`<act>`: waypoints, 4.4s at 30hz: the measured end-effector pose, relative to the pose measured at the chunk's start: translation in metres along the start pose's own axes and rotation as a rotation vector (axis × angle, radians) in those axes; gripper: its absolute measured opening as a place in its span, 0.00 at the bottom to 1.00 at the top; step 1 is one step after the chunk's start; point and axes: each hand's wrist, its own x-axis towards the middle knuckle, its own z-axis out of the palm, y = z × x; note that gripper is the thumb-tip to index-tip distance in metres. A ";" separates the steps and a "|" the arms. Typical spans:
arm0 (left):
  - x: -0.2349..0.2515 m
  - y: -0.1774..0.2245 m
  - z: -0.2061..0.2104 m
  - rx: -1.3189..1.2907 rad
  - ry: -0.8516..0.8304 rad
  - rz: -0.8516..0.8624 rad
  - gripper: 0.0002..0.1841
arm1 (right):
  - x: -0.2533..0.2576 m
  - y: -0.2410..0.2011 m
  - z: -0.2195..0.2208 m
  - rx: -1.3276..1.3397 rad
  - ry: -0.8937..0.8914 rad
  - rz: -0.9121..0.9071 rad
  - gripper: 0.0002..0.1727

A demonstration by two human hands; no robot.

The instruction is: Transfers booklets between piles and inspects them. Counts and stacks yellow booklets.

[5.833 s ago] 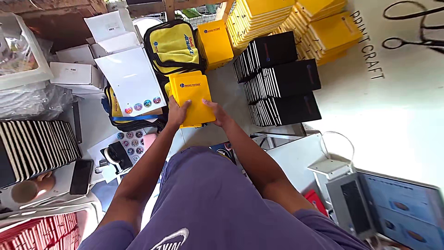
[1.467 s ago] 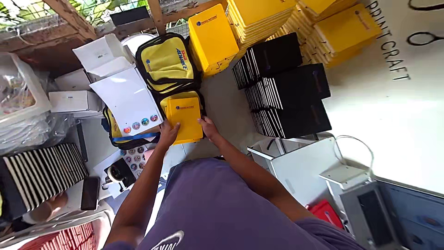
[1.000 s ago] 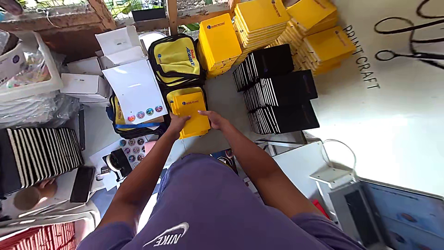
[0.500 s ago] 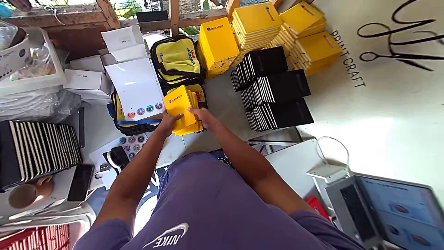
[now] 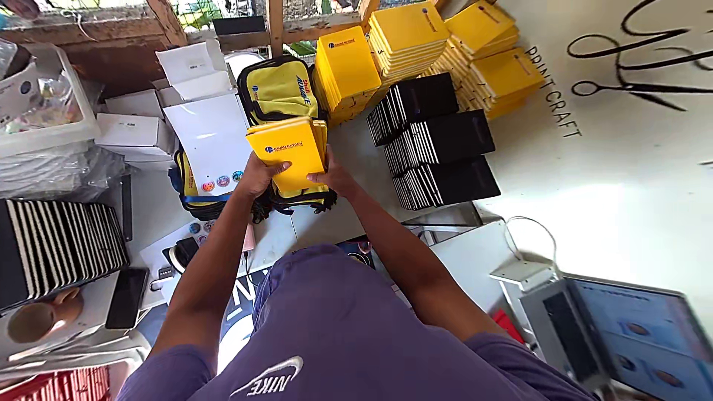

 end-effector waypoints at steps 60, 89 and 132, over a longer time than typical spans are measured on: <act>0.346 -0.011 0.185 0.304 0.446 -0.295 0.28 | -0.218 0.120 -0.158 0.378 0.390 0.423 0.28; -0.040 -0.120 0.161 0.352 -0.315 -0.611 0.19 | -0.304 0.156 -0.169 0.409 0.907 0.678 0.23; -0.085 -0.137 0.140 0.683 -0.452 -0.743 0.19 | -0.137 0.194 -0.078 -0.843 0.296 0.352 0.44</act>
